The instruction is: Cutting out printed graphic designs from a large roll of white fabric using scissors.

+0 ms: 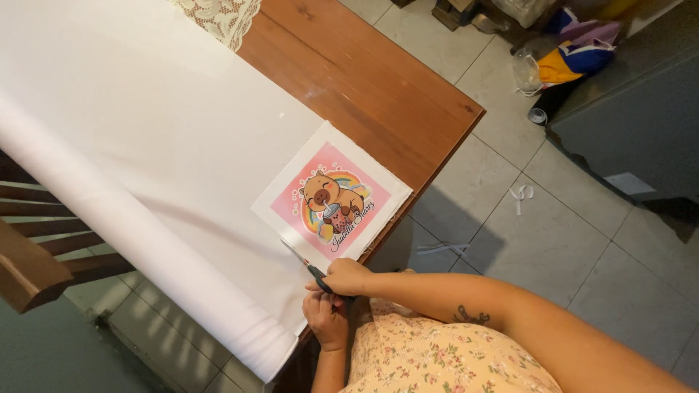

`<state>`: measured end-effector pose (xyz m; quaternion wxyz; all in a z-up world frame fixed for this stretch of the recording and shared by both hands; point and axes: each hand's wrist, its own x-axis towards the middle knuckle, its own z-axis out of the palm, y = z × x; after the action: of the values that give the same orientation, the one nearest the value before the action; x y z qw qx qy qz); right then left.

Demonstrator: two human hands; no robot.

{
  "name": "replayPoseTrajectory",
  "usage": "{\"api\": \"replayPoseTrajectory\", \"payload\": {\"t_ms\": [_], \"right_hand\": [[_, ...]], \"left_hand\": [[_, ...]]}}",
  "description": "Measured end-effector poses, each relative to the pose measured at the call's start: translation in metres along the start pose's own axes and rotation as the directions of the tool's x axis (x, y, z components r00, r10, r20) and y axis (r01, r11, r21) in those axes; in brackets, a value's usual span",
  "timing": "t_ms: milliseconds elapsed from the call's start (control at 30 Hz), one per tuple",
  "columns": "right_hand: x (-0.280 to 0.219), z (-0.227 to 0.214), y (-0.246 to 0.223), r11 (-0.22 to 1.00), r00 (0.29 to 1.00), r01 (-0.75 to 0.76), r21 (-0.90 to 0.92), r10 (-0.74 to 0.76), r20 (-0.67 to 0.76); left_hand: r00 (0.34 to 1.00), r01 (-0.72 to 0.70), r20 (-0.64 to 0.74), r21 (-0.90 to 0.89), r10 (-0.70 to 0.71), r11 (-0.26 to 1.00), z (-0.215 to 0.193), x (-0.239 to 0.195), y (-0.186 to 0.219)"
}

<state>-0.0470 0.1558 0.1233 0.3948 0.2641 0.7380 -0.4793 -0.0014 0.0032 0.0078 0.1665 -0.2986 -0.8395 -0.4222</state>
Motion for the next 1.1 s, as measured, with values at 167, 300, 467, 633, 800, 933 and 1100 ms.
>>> {"api": "replayPoseTrajectory", "payload": {"t_ms": [167,300,467,633,800,933,1100], "right_hand": [[-0.013,-0.014,-0.021,0.998,0.997,-0.069,-0.01,0.069,0.046],[-0.001,-0.008,-0.014,0.998,0.998,-0.051,0.03,0.05,0.03],[-0.001,-0.008,-0.016,0.999,1.0,-0.026,0.044,0.026,0.001],[0.002,-0.013,-0.03,0.997,0.998,-0.064,-0.036,0.065,0.017],[0.024,-0.001,-0.016,0.999,1.0,-0.022,-0.044,0.022,-0.017],[0.035,0.003,-0.009,0.999,0.999,0.015,-0.047,-0.017,-0.043],[-0.003,-0.019,-0.047,0.997,0.997,-0.074,0.03,0.073,0.023]], "left_hand": [[1.0,0.009,-0.012,-0.01,-0.009,1.0,0.004,-0.006,-0.005],[1.0,0.011,0.005,-0.015,-0.011,1.0,-0.001,0.004,0.003],[1.0,0.014,0.009,0.013,-0.015,1.0,0.001,0.0,-0.001],[1.0,-0.016,-0.002,0.023,0.016,1.0,0.003,-0.003,-0.004],[1.0,-0.018,-0.005,0.022,0.018,1.0,0.002,0.0,-0.002],[1.0,0.001,0.008,0.016,-0.001,1.0,0.003,-0.002,-0.003],[0.999,-0.039,-0.018,0.014,0.039,0.999,0.001,0.004,0.0]]}}
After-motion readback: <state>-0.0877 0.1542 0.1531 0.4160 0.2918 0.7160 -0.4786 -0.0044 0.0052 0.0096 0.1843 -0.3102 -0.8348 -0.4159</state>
